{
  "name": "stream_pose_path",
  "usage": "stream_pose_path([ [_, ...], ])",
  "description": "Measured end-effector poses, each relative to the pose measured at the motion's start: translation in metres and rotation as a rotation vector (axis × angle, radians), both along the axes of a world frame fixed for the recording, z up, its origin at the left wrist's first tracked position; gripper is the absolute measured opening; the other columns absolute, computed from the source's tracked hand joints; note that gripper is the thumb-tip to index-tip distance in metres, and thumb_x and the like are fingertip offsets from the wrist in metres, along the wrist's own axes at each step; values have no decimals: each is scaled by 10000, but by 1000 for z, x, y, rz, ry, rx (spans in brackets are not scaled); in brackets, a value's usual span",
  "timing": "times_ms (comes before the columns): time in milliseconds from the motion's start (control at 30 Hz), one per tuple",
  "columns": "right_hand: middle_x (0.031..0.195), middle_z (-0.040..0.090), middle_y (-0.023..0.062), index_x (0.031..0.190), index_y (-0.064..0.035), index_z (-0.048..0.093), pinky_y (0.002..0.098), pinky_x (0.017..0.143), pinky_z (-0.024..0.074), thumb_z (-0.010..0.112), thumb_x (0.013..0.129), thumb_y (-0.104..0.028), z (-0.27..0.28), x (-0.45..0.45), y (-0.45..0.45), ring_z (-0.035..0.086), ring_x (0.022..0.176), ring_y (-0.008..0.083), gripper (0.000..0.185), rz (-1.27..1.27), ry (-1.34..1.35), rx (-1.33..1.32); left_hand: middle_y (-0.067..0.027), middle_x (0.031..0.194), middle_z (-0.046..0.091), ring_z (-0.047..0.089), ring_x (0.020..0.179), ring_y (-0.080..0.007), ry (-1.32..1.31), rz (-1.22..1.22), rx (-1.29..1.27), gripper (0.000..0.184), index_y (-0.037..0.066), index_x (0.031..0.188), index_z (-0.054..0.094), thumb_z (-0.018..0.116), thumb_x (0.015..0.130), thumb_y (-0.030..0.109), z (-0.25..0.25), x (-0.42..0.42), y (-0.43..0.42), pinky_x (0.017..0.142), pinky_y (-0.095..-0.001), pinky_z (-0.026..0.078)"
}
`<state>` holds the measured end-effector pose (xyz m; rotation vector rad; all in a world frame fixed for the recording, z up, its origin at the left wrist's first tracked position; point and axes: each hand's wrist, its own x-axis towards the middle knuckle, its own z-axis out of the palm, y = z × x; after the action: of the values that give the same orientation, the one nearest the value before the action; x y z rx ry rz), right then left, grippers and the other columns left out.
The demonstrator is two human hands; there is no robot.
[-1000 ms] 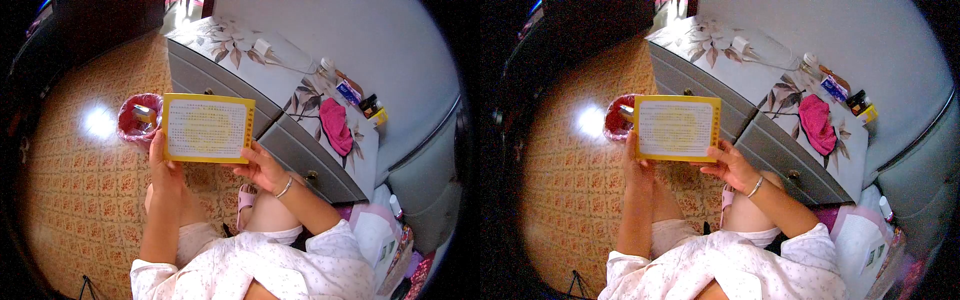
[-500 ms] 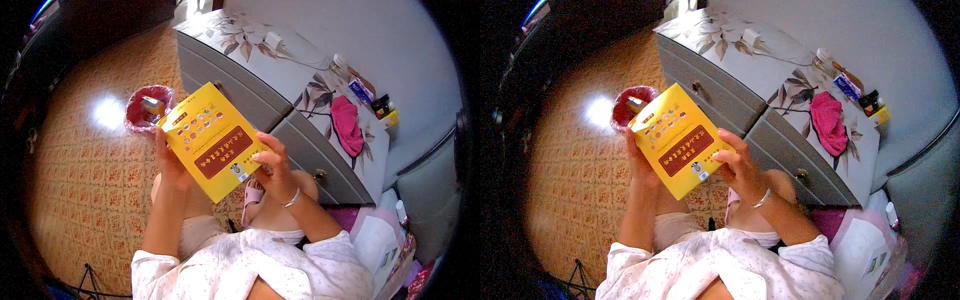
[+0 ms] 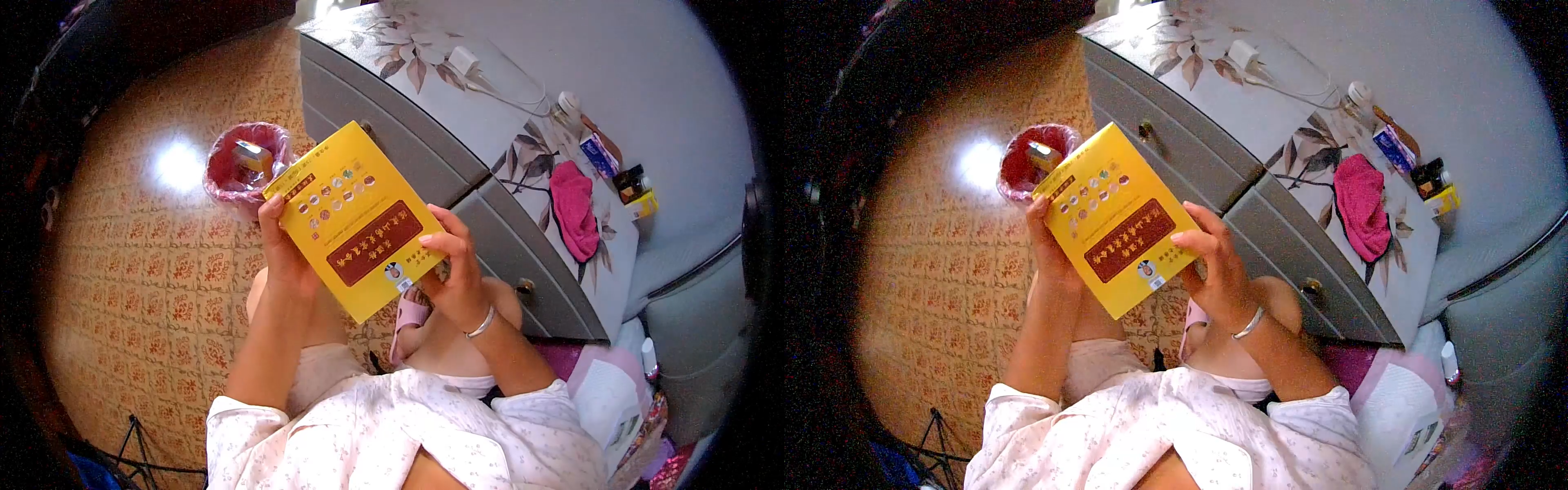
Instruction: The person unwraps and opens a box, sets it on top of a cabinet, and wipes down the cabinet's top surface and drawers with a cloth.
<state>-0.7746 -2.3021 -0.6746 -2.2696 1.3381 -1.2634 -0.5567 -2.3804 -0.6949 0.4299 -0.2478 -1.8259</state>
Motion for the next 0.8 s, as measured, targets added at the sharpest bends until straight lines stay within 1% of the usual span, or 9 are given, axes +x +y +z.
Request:
stream_pose_path([
  [100, 1351, 428, 202, 1323, -148, 366, 432, 984, 444, 670, 717, 91, 0, 3, 1, 491, 1213, 367, 720, -91, -20, 42, -130, 1198, 593, 598, 1067, -286, 43, 16, -38, 614, 67, 1292, 480, 590, 831, 458, -9, -5, -2, 895, -427, 509],
  [167, 1329, 458, 175, 1471, -164, 173, 427, 920, 501, 638, 801, 31, 0, 6, 2, 532, 1180, 316, 838, 69, -1020, 595, -133, 1221, 578, 582, 1094, -287, 80, 46, -53, 622, 64, 1296, 472, 593, 829, 456, -12, -8, -3, 916, -434, 498],
  [200, 1329, 458, 175, 1471, -164, 173, 427, 920, 501, 638, 801, 31, 2, 4, 1, 532, 1180, 316, 838, 66, -1021, 590, -133, 1238, 566, 565, 1120, -287, 62, 124, -16, 627, 60, 1302, 463, 597, 829, 449, -12, -10, -3, 939, -440, 484],
  [267, 1292, 493, 158, 1508, -175, 3, 394, 850, 544, 621, 860, -56, 10, -3, -5, 573, 1123, 263, 903, 190, -1289, 896, -134, 1255, 553, 548, 1146, -286, 46, 192, 15, 633, 56, 1308, 454, 600, 828, 443, -9, -13, -3, 962, -445, 470],
  [300, 1270, 513, 154, 1502, -146, 34, 388, 835, 551, 669, 853, -167, 9, 0, -6, 590, 1105, 241, 909, 156, -1148, 890, -133, 1253, 555, 543, 1154, -283, 49, 199, 49, 633, 52, 1309, 451, 602, 828, 435, -1, -16, 1, 972, -448, 463],
  [400, 1249, 531, 148, 1506, -128, 20, 368, 848, 539, 654, 872, -215, 7, 10, -6, 596, 1055, 226, 901, 65, -903, 754, -123, 1252, 558, 537, 1166, -271, 44, 174, 14, 601, 56, 1310, 449, 602, 839, 397, -3, -20, -1, 981, -447, 458],
  [567, 1293, 539, 76, 1421, -1, 359, 280, 1032, 366, 552, 874, -137, 15, -10, -21, 515, 1167, 141, 595, -58, -1064, 490, -63, 1289, 509, 494, 1205, -200, -205, -57, -31, 564, 93, 1339, 401, 637, 855, 259, -17, -18, 4, 1035, -425, 397],
  [700, 1324, 530, 86, 1359, 10, 459, 268, 1020, 363, 540, 875, -148, 37, -28, -25, 510, 1164, 131, 515, -60, -940, 298, -65, 1237, 560, 524, 1162, -199, -235, -36, -110, 469, 90, 1301, 461, 596, 918, 324, -17, -24, 2, 983, -406, 429],
  [800, 1286, 561, 82, 1337, 8, 488, 264, 997, 382, 549, 876, -152, 50, -42, -19, 529, 1139, 131, 492, -68, -729, 381, -56, 1227, 549, 512, 1160, -201, -418, 40, -75, 488, 85, 1312, 448, 595, 922, 337, -20, -19, 1, 987, -381, 400],
])
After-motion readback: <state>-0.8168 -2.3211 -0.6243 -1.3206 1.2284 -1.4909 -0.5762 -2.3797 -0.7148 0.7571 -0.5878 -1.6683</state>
